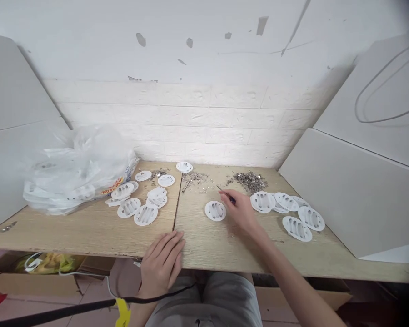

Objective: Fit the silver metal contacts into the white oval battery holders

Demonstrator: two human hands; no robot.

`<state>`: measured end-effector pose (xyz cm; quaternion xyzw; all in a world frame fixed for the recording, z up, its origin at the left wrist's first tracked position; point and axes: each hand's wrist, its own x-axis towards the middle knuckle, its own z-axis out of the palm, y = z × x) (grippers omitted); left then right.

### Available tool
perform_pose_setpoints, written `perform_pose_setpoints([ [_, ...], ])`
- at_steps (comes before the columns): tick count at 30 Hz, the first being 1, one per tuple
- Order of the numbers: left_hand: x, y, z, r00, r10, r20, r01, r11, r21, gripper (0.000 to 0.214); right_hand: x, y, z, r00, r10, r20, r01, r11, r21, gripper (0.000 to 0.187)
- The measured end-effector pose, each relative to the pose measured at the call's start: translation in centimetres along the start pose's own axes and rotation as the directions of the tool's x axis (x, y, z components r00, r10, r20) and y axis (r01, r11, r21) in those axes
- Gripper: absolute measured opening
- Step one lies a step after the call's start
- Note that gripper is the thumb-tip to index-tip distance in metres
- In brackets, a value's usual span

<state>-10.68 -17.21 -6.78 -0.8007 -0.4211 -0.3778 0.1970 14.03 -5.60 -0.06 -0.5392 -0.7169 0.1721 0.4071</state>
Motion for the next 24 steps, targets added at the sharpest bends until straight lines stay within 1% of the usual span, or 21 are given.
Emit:
perform_pose_setpoints([
  [2, -0.1, 0.1, 0.2, 1.000, -0.004, -0.026, 0.004, 1.000, 0.001, 0.037, 3.5, 0.1, 1.3, 0.993, -0.059, 0.102, 0.070, 0.992, -0.108, 0.026],
  [4, -0.1, 0.5, 0.3, 0.998, -0.038, -0.049, 0.038, 0.999, -0.010, 0.036, 6.7, 0.1, 3.0, 0.984, -0.096, 0.153, 0.127, 0.969, -0.212, 0.022],
  [6, 0.0, 0.9, 0.3, 0.991, -0.097, -0.088, 0.093, 0.995, -0.042, 0.036, 8.9, 0.1, 4.8, 0.979, -0.056, 0.198, 0.112, 0.951, -0.287, 0.022],
  [8, -0.2, 1.4, 0.4, 0.980, -0.165, -0.111, 0.155, 0.983, -0.095, 0.036, 10.1, 0.2, 6.3, 0.972, -0.023, 0.234, 0.107, 0.930, -0.353, 0.021],
  [10, -0.6, 1.6, 0.6, 0.967, -0.223, -0.120, 0.206, 0.968, -0.144, 0.035, 10.6, 0.5, 7.4, 0.972, 0.009, 0.236, 0.086, 0.918, -0.388, 0.018],
  [11, -0.9, 1.6, 0.8, 0.966, -0.232, -0.115, 0.212, 0.964, -0.162, 0.037, 10.7, 0.6, 7.7, 0.974, 0.018, 0.225, 0.072, 0.920, -0.386, 0.017],
  [12, -1.2, 1.6, 1.0, 0.959, -0.248, -0.134, 0.223, 0.959, -0.176, 0.038, 10.7, 0.8, 8.0, 0.977, 0.023, 0.210, 0.059, 0.925, -0.375, 0.016],
  [17, -2.6, 1.3, 1.9, 0.955, -0.247, -0.163, 0.218, 0.959, -0.179, 0.040, 11.1, 1.3, 8.4, 0.985, 0.027, 0.169, 0.029, 0.946, -0.323, 0.012],
  [19, -2.7, 1.3, 1.8, 0.959, -0.248, -0.136, 0.223, 0.960, -0.171, 0.039, 11.2, 1.0, 8.2, 0.986, 0.037, 0.165, 0.014, 0.955, -0.295, 0.010],
  [21, -2.4, 1.1, 1.2, 0.965, -0.249, -0.078, 0.234, 0.958, -0.169, 0.037, 11.0, 0.7, 7.6, 0.988, 0.055, 0.147, -0.020, 0.973, -0.229, 0.010],
  [22, -2.0, 0.9, 0.8, 0.967, -0.248, -0.053, 0.235, 0.956, -0.177, 0.035, 10.8, 0.6, 7.2, 0.989, 0.065, 0.130, -0.041, 0.982, -0.182, 0.011],
  [24, -0.7, 0.3, -0.1, 0.978, -0.206, 0.018, 0.204, 0.950, -0.235, 0.033, 10.1, 0.5, 6.1, 0.993, 0.082, 0.090, -0.075, 0.994, -0.078, 0.014],
])
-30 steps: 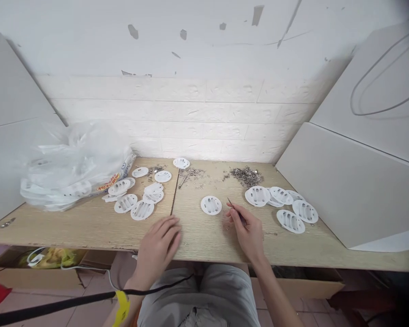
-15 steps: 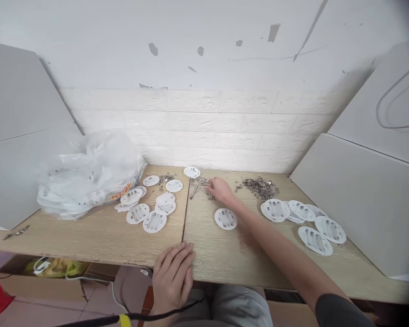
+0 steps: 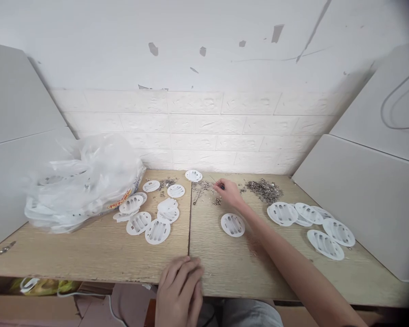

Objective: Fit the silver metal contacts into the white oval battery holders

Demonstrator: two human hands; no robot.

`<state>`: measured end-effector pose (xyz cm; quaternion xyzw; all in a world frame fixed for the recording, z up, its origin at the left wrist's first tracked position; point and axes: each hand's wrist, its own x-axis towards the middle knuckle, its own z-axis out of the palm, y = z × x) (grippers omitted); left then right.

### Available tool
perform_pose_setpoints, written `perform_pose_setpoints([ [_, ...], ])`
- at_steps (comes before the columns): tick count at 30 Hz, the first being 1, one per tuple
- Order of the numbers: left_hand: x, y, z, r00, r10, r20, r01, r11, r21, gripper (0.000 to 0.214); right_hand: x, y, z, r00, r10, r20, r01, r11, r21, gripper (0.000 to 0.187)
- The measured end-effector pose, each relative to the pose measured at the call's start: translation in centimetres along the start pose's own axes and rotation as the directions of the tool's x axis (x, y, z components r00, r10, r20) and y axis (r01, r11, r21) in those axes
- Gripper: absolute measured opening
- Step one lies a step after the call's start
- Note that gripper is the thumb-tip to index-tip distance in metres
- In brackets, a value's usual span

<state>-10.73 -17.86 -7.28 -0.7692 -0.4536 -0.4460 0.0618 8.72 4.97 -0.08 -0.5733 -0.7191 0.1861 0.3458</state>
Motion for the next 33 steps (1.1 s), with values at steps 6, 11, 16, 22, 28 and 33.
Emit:
perform_pose_setpoints([
  [6, 7.2, -0.4, -0.1, 0.925, -0.111, 0.364, 0.153, 0.984, -0.090, 0.028, -2.8, 1.4, -1.9, 1.000, 0.021, 0.011, -0.024, 0.939, 0.343, 0.022],
  [11, 11.8, 0.3, 4.2, 0.804, -0.198, 0.560, 0.236, 0.972, 0.004, 0.077, -4.0, 1.6, -0.8, 0.988, 0.125, -0.086, -0.079, 0.907, 0.414, 0.022],
  [16, 13.6, -0.2, 7.0, 0.777, -0.153, 0.611, 0.239, 0.969, -0.062, 0.071, -4.7, 1.2, 0.4, 0.983, 0.099, -0.155, -0.031, 0.920, 0.391, 0.024],
  [22, 15.8, -2.3, 8.8, 0.787, -0.141, 0.601, 0.411, 0.846, -0.340, 0.063, -4.4, 1.9, 0.8, 0.970, 0.149, -0.193, -0.039, 0.876, 0.480, 0.026],
  [28, 16.6, -2.9, 9.9, 0.779, -0.210, 0.591, 0.602, 0.512, -0.612, 0.060, -3.3, 2.8, 1.0, 0.934, 0.329, -0.137, -0.133, 0.678, 0.723, 0.025],
  [33, 16.5, -3.6, 9.6, 0.737, -0.361, 0.572, 0.673, 0.316, -0.668, 0.065, -3.1, 2.9, 0.5, 0.953, 0.300, -0.035, -0.145, 0.555, 0.819, 0.022],
])
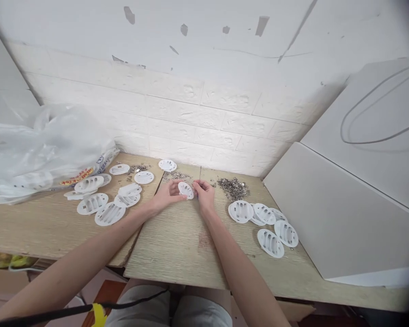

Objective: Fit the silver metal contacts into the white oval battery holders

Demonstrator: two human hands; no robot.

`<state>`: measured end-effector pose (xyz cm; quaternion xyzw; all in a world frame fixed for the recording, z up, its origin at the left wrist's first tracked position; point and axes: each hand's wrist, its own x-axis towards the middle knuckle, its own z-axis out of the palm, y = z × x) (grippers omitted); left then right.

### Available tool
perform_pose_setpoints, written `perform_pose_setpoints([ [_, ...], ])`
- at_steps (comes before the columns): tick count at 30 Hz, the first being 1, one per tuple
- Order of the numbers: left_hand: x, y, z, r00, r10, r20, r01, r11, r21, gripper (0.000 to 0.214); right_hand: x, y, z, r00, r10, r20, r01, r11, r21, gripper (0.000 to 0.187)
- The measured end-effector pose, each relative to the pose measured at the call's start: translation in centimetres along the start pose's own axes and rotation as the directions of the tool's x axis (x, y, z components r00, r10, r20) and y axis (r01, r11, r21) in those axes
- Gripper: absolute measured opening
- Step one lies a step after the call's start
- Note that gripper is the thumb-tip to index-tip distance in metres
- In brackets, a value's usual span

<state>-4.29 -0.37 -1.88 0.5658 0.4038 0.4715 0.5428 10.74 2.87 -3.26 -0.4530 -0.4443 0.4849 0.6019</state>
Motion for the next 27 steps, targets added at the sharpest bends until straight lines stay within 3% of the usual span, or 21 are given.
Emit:
perform_pose_setpoints([
  [9, 0.2, 0.2, -0.7, 0.985, 0.068, 0.155, -0.068, 0.998, -0.007, 0.055, 0.0, -0.1, 0.2, 0.991, -0.026, 0.133, 0.025, 1.000, 0.005, 0.020],
  [14, -0.1, -0.1, -1.0, 0.990, 0.119, 0.079, -0.128, 0.985, 0.120, 0.059, 0.2, -0.4, 0.1, 0.991, 0.026, 0.129, -0.033, 0.998, 0.058, 0.022],
  [16, -0.3, -0.2, -1.1, 0.977, 0.208, 0.038, -0.210, 0.933, 0.293, 0.066, 0.2, -0.8, -0.1, 0.992, 0.046, 0.119, -0.057, 0.994, 0.092, 0.025],
  [19, -0.6, -0.3, -1.4, 0.914, 0.399, 0.080, -0.376, 0.754, 0.539, 0.074, 0.1, -1.7, -0.4, 0.990, 0.058, 0.127, -0.070, 0.993, 0.090, 0.028],
  [22, -0.6, -0.3, -1.6, 0.872, 0.463, 0.157, -0.452, 0.641, 0.620, 0.067, -0.2, -2.4, -0.6, 0.985, 0.058, 0.164, -0.067, 0.997, 0.048, 0.028],
  [25, -0.6, -0.3, -1.6, 0.883, 0.441, 0.162, -0.444, 0.670, 0.595, 0.060, -0.5, -2.6, -0.6, 0.977, 0.058, 0.205, -0.065, 0.998, 0.027, 0.028],
  [27, -0.6, -0.3, -1.4, 0.914, 0.388, 0.115, -0.391, 0.776, 0.495, 0.061, -0.6, -2.6, -0.4, 0.977, 0.059, 0.206, -0.069, 0.997, 0.038, 0.028],
])
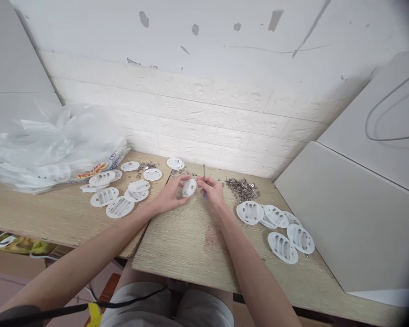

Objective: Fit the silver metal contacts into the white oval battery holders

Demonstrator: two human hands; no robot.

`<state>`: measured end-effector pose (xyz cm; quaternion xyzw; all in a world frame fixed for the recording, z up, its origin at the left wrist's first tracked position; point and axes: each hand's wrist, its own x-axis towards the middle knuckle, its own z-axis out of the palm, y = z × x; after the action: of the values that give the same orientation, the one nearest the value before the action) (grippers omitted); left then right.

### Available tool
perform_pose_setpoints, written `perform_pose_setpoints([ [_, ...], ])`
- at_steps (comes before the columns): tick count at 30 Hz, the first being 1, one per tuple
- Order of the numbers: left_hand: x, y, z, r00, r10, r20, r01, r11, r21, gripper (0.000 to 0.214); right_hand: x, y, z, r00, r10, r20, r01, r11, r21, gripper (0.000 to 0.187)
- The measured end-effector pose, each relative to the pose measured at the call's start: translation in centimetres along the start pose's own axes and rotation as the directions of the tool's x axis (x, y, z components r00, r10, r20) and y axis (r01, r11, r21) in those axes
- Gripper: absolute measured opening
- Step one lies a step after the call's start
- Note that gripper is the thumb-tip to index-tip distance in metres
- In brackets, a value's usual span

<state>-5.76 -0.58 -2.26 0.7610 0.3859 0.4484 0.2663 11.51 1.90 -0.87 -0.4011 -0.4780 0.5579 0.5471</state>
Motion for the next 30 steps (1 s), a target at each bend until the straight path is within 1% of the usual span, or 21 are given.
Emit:
perform_pose_setpoints([
  [2, 0.1, 0.2, 0.2, 0.993, -0.112, 0.031, 0.116, 0.970, -0.212, 0.062, 0.0, 0.1, 0.1, 1.000, -0.001, -0.013, 0.001, 1.000, 0.007, 0.028],
  [4, 0.1, 0.5, 0.3, 0.974, -0.196, 0.118, 0.227, 0.890, -0.395, 0.062, 0.1, 0.3, 0.2, 1.000, -0.012, -0.019, 0.012, 1.000, -0.013, 0.027],
  [6, 0.2, 0.7, 0.3, 0.949, -0.248, 0.195, 0.312, 0.822, -0.477, 0.064, 0.3, 0.4, 0.2, 0.999, -0.042, -0.018, 0.041, 0.997, -0.065, 0.025],
  [9, 0.3, 0.7, 0.2, 0.927, -0.297, 0.231, 0.375, 0.770, -0.517, 0.066, 0.3, 0.7, 0.1, 0.995, -0.104, -0.005, 0.102, 0.981, -0.163, 0.020],
  [12, 0.3, 0.4, 0.2, 0.927, -0.289, 0.238, 0.374, 0.746, -0.550, 0.062, 0.3, 0.9, 0.0, 0.990, -0.139, -0.002, 0.134, 0.957, -0.256, 0.017],
  [15, 0.2, 0.2, 0.3, 0.937, -0.262, 0.232, 0.349, 0.762, -0.545, 0.057, 0.2, 1.1, -0.1, 0.991, -0.136, -0.005, 0.128, 0.944, -0.304, 0.017],
  [18, 0.2, 0.3, 0.2, 0.940, -0.237, 0.246, 0.336, 0.778, -0.531, 0.053, 0.2, 1.1, -0.1, 0.993, -0.115, -0.023, 0.103, 0.948, -0.301, 0.017],
  [23, 0.2, 0.5, 0.1, 0.939, -0.201, 0.279, 0.326, 0.781, -0.533, 0.052, 0.2, 1.1, 0.0, 0.999, -0.045, -0.031, 0.037, 0.971, -0.235, 0.017],
  [24, 0.2, 0.6, 0.1, 0.939, -0.196, 0.282, 0.323, 0.783, -0.531, 0.052, 0.1, 1.1, 0.1, 0.998, -0.053, -0.030, 0.044, 0.968, -0.246, 0.017],
  [26, 0.2, 0.6, 0.1, 0.939, -0.192, 0.284, 0.320, 0.788, -0.525, 0.052, -0.1, 1.0, 0.1, 0.994, -0.110, -0.028, 0.096, 0.947, -0.308, 0.015],
  [30, 0.2, 0.6, 0.1, 0.940, -0.196, 0.279, 0.319, 0.795, -0.517, 0.052, -0.5, 0.7, 0.3, 0.974, -0.224, -0.008, 0.199, 0.880, -0.432, 0.013],
])
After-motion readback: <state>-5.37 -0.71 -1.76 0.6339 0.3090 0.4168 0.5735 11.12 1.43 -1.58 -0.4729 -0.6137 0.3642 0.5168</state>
